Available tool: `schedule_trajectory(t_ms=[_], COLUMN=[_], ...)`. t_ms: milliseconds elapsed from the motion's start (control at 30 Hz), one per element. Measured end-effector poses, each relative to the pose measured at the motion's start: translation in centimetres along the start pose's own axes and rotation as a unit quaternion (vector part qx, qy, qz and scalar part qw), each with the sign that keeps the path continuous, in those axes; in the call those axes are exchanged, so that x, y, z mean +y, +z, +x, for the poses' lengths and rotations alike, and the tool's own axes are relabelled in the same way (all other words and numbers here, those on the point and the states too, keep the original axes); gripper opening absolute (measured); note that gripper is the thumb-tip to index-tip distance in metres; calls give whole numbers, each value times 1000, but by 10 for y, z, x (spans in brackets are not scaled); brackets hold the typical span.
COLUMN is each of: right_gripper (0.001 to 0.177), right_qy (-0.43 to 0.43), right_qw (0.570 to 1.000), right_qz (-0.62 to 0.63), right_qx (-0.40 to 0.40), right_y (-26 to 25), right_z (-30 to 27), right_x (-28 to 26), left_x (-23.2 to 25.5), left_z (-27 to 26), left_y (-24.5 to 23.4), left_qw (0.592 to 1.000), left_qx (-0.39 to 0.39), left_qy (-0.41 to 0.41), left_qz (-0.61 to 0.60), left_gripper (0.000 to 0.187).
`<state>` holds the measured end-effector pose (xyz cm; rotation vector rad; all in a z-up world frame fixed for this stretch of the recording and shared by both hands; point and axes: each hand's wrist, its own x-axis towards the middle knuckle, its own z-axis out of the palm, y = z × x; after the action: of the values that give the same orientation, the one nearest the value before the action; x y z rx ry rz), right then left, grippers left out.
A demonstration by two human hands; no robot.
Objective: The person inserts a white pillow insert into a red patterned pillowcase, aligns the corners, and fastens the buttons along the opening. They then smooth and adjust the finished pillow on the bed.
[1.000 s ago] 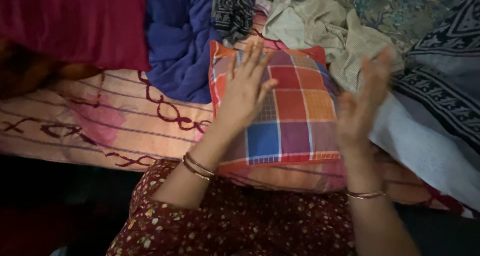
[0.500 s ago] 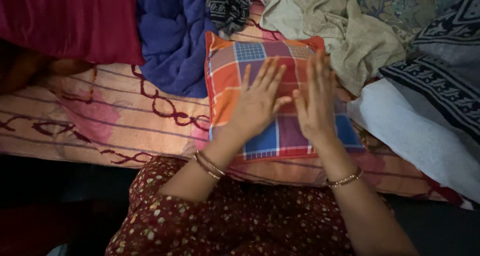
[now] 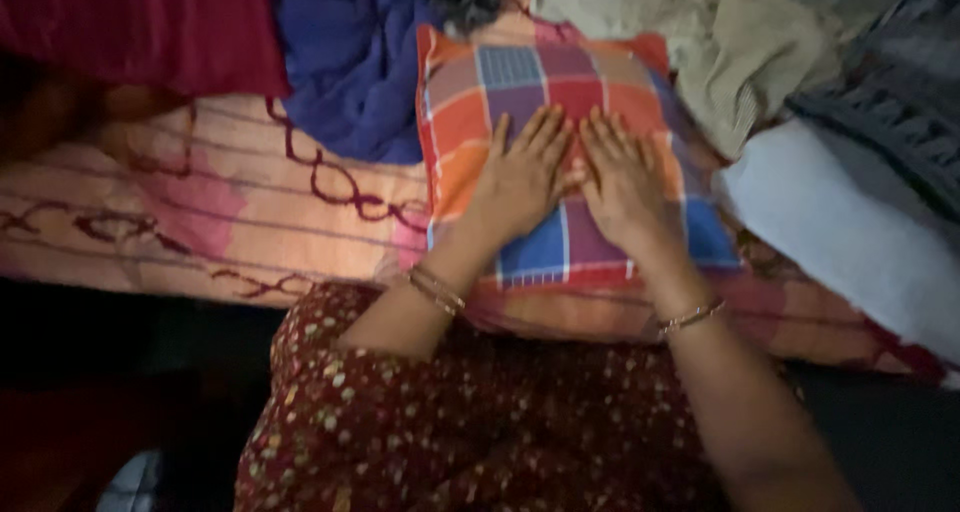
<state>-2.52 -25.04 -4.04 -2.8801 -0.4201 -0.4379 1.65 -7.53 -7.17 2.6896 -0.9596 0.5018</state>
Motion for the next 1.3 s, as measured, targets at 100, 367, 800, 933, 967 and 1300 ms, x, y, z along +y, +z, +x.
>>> schedule_trajectory(t_ms=[100,367,800,933,967,1300], right_gripper=[57,69,67,64,65,77], right_qy=[8,175,33,33,42,267], right_qw=[1000,984,999,997,997,953], right_qz=[-1,38,-22,-64,-63,36], right_qx=[-15,-14,24,-18,-24,-138], right_y=[-2,0,-2,-2,-2,-13], right_z=[-4,-10,-3,-6,-5,-6], right_x=[-2,89,0,-3,-2,60], left_x=[-1,-66,8,5,6,-64], left_z=[-2,2,-3,-2,-3,-1], left_y=[2,-24,-19,-12,-11,-36], left_qw=[996,956,997,996,995,943], left_qx=[-12,-35,-24,-23,-29,-109], left_qy=[-47,-270,-55,-65,-70,-295], left_qz=[-74,-111,-46,-50,-58,-111], left_gripper=[68,74,72,71,71,81])
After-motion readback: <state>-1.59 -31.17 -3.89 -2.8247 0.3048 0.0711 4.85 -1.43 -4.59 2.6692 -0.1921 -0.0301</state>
